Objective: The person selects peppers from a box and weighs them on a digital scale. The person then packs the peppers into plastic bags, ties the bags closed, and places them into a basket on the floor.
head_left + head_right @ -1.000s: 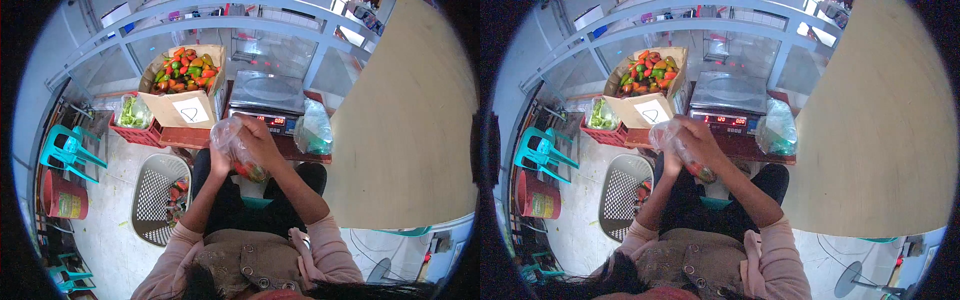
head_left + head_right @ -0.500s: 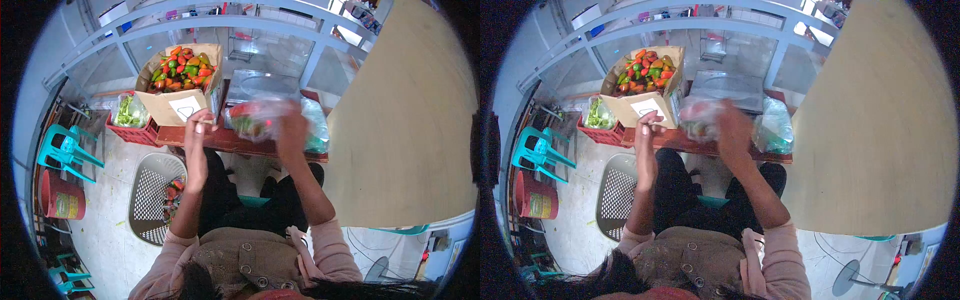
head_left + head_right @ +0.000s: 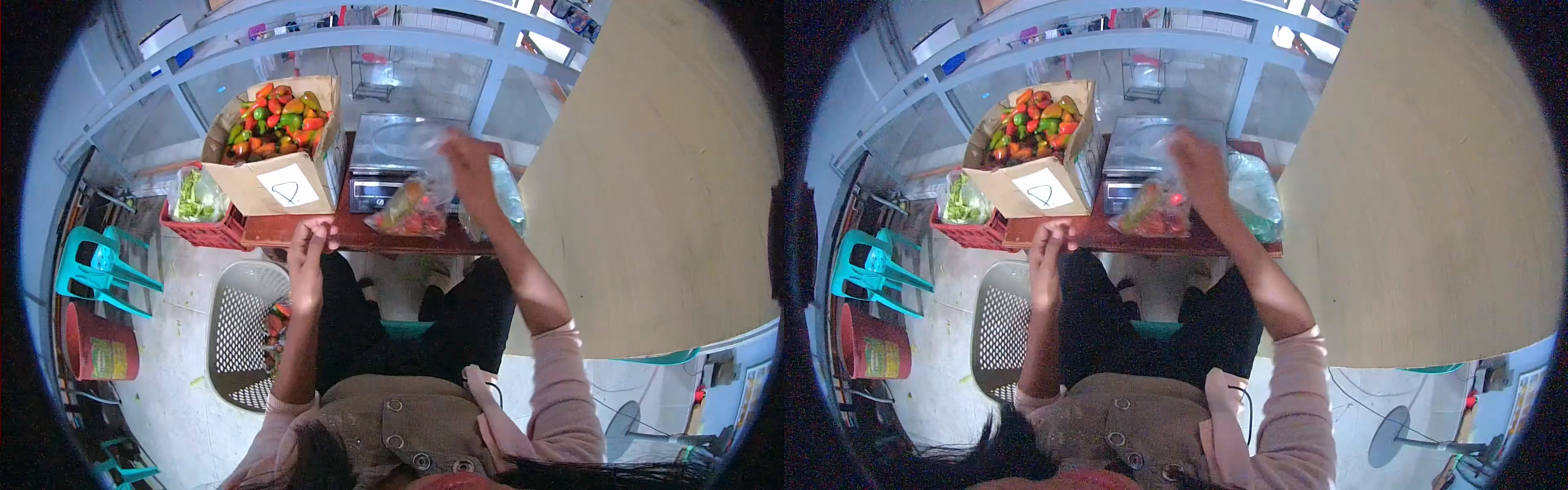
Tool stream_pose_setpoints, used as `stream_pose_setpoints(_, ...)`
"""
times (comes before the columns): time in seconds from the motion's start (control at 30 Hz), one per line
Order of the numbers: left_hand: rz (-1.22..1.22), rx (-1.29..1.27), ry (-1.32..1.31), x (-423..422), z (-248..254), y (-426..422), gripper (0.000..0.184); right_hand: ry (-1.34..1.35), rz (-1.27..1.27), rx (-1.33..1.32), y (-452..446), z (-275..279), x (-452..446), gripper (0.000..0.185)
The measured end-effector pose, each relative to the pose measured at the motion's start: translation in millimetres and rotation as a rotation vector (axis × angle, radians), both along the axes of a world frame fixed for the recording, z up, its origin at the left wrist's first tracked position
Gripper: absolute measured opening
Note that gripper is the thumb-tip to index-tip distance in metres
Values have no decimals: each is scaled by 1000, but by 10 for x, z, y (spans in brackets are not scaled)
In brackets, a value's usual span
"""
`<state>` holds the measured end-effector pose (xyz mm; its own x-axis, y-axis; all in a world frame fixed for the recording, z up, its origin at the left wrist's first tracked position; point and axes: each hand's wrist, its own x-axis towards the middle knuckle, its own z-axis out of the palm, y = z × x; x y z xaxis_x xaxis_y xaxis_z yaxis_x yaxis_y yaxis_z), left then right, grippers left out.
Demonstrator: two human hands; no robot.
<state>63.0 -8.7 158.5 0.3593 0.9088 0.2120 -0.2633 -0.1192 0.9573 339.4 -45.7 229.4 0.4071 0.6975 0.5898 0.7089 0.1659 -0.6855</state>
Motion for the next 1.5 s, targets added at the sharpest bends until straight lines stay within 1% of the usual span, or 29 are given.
stream_pose_setpoints(0.07, -32, 23, 33, 70, 2, 27, 25, -145, 89, -62, 46, -151, -47, 21)
stream_pose_setpoints(0.1, -72, 32, 48, 64, 93, 2, 27, -173, 103, 20, 48, -62, -16, 18)
stream_pose_setpoints(0.2, 24, 223, 152, 124, 164, -31, 34, 63, 29, 135, 28, 140, -90, 17)
stream_pose_setpoints(0.23, 16, 245, 215, 136, 180, -16, 46, 131, 101, 189, 102, 55, -105, 18)
stream_pose_setpoints(0.33, 133, 606, 293, 452, 358, -9, 53, -49, 267, 53, 160, 58, -371, 20)
stream_pose_setpoints(0.37, 4, 522, 269, 550, 363, 27, 53, 16, 318, 19, 177, 78, -468, 18)
stream_pose_setpoints(0.47, -331, 289, 184, 785, 197, 143, 53, 34, 361, -9, 255, 68, -550, 20)
stream_pose_setpoints(0.5, -418, 233, 155, 840, 118, 173, 52, 49, 373, 27, 251, 100, -536, 23)
stream_pose_setpoints(0.57, -413, 227, 188, 978, -271, 277, 39, 34, 384, -20, 162, 254, -535, 25)
stream_pose_setpoints(0.6, -357, 277, 252, 993, -324, 321, 35, 29, 387, -44, 132, 289, -536, 25)
stream_pose_setpoints(0.67, -253, 369, 386, 995, -438, 422, 32, 25, 420, -65, 130, 238, -539, 26)
stream_pose_setpoints(0.77, -186, 507, 375, 1011, -498, 503, 31, 45, 413, -53, 133, 217, -567, 26)
stream_pose_setpoints(0.87, -512, 127, 209, 981, -450, 476, 31, 98, 407, 15, 175, 215, -568, 25)
stream_pose_setpoints(0.9, -452, 166, 219, 963, -509, 472, 31, 116, 410, 38, 183, 208, -553, 24)
stream_pose_setpoints(0.97, -335, 242, 232, 921, -681, 482, 31, 137, 376, -1, 169, 205, -520, 23)
stream_pose_setpoints(1.07, -372, -105, -63, 829, -617, 442, 30, 189, 365, -23, 162, 166, -420, 24)
stream_pose_setpoints(1.1, -485, -316, -95, 762, -501, 490, 31, 212, 367, -24, 154, 120, -376, 24)
stream_pose_setpoints(1.13, -462, -361, -247, 772, -519, 497, 31, 285, 330, 14, 144, -20, -332, 25)
stream_pose_setpoints(1.2, -410, -435, -558, 818, -546, 537, 33, 421, 259, 97, 142, -513, -266, 28)
stream_pose_setpoints(1.23, -430, -363, -486, 736, -416, 521, 34, 633, 273, 21, 92, -802, -318, 33)
stream_pose_setpoints(1.27, -388, -370, -504, 733, -389, 495, 34, 846, 286, -62, 4, -1085, -397, 39)
stream_pose_setpoints(1.33, -303, -396, -528, 742, -395, 422, 36, 1519, 659, -79, -122, -1476, -618, 46)
stream_pose_setpoints(1.37, -316, -363, -451, 741, -455, 411, 36, 1860, 845, -82, -138, -1571, -718, 50)
stream_pose_setpoints(1.43, -351, -293, -291, 752, -568, 404, 35, 1796, 770, 43, -117, -1435, -929, 51)
stream_pose_setpoints(1.47, -322, -145, -216, 724, -588, 386, 34, 1761, 733, 108, -122, -1342, -991, 52)
stream_pose_setpoints(1.5, -295, 7, -141, 685, -567, 371, 33, 1716, 734, 208, -105, -1285, -975, 49)
